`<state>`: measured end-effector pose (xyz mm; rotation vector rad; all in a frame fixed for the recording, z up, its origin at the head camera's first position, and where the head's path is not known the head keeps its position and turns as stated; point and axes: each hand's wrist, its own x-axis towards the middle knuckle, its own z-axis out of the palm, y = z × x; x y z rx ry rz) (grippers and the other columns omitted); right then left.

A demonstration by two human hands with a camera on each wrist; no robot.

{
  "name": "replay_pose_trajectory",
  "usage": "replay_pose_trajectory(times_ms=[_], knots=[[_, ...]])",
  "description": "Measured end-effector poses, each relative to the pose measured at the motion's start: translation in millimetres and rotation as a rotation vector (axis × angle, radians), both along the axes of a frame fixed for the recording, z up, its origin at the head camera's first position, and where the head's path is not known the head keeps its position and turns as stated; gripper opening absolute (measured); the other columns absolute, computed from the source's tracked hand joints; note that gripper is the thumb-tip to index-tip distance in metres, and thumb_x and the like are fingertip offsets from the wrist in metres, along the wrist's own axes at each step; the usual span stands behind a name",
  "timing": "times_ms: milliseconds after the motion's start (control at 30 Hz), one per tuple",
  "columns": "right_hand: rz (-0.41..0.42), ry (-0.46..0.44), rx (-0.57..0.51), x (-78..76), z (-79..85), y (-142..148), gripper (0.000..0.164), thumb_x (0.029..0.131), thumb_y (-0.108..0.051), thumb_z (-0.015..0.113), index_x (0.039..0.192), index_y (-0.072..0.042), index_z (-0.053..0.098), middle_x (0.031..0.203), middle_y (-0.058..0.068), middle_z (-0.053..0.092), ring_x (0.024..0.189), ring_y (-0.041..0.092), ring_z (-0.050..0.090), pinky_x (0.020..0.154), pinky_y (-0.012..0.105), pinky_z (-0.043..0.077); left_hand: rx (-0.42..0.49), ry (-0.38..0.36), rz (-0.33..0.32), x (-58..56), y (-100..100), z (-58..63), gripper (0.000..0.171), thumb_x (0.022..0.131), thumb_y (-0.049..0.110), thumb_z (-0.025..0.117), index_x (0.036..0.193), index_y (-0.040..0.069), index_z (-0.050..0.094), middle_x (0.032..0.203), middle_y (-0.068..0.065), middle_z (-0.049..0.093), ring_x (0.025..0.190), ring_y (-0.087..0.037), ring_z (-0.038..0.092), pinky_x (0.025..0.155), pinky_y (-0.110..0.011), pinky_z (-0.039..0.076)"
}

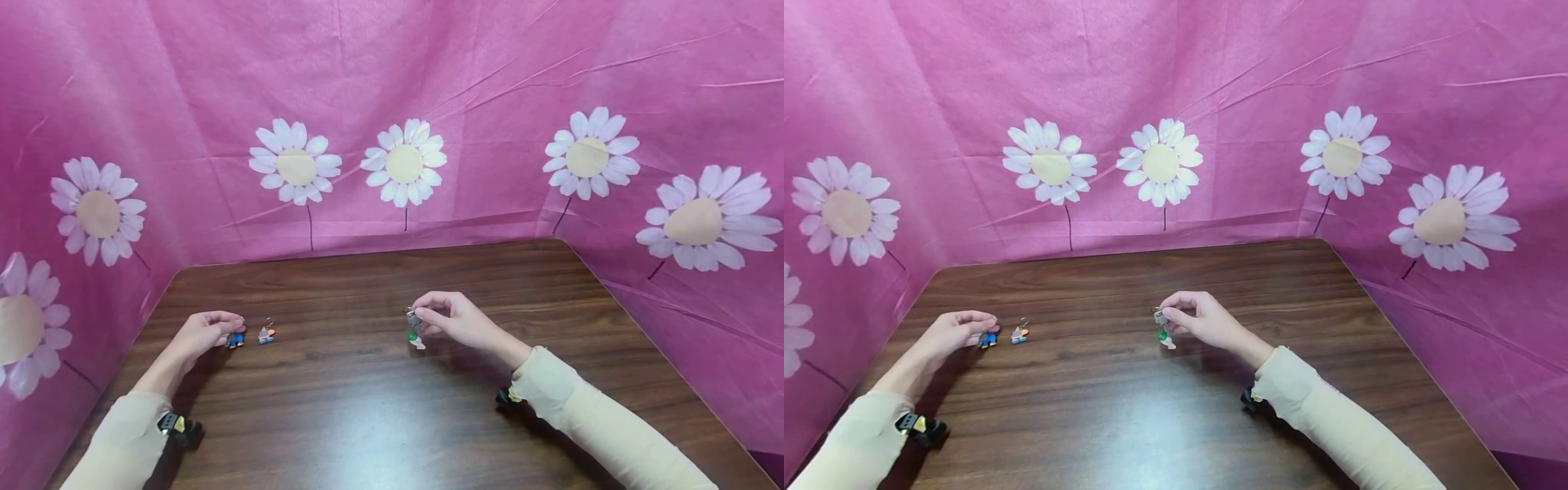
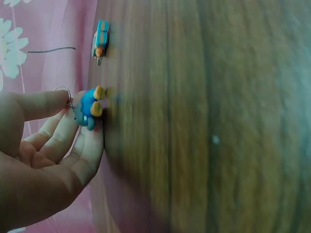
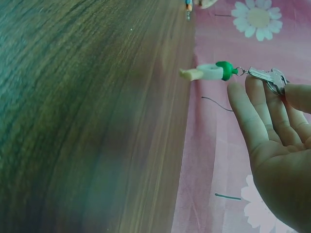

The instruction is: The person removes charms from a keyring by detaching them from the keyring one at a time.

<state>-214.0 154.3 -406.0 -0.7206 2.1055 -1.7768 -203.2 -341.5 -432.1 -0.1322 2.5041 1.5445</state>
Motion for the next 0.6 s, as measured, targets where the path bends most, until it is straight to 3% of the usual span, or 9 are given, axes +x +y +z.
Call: replay_pose_trajectory(times_ms=[133,267,467,533,600], knots=[[-0.004,-0.006,0.011,-1.2,0.4,-1.3,0.022,0.103,-0.01,0.061,0.115,0.008,0.065,0.102,0.017,0.071,0.087,0.026,0.072,0.08,0.042,0.061,-0.045,0.009,-0.014,-1.3,4.0,3.6,0.041,0.101,0.019,0.063,0.125,-0.015,0.06,0.101,-0.008,0.077,0.073,-0.001,0.057,0.066,-0.021,0.049],[-0.001,-0.001,0.015,-2.3,-0.6,-1.1,0.023,0.103,-0.01,0.061,0.115,0.008,0.065,0.102,0.018,0.071,0.087,0.029,0.072,0.08,0.044,0.061,-0.073,0.033,-0.023,-3.6,4.8,3.7,0.04,0.101,0.018,0.064,0.123,-0.015,0.062,0.101,-0.01,0.076,0.079,-0.002,0.062,0.069,-0.021,0.053],[0.0,0.004,0.019,-2.0,-1.6,0.0,0.023,0.103,-0.01,0.062,0.115,0.008,0.065,0.101,0.017,0.071,0.085,0.026,0.072,0.081,0.047,0.06,-0.242,0.122,0.026,-3.4,6.1,5.5,0.032,0.096,0.018,0.07,0.112,-0.01,0.07,0.085,-0.002,0.073,0.071,-0.005,0.059,0.062,-0.022,0.049],[-0.004,0.003,0.025,-2.2,-2.1,0.5,0.022,0.103,-0.011,0.062,0.115,0.008,0.065,0.1,0.016,0.071,0.085,0.025,0.072,0.08,0.044,0.061,-0.242,0.118,0.042,-3.4,6.2,5.4,0.031,0.095,0.016,0.071,0.11,-0.011,0.07,0.082,-0.001,0.073,0.068,-0.006,0.061,0.061,-0.022,0.051],[-0.007,0.002,0.028,-2.3,-2.1,0.5,0.022,0.103,-0.011,0.062,0.115,0.007,0.065,0.1,0.016,0.07,0.084,0.026,0.072,0.08,0.042,0.061,-0.187,0.097,0.049,-3.4,6.4,5.2,0.032,0.096,0.012,0.07,0.111,-0.015,0.067,0.081,-0.003,0.074,0.066,-0.007,0.064,0.061,-0.022,0.055]])
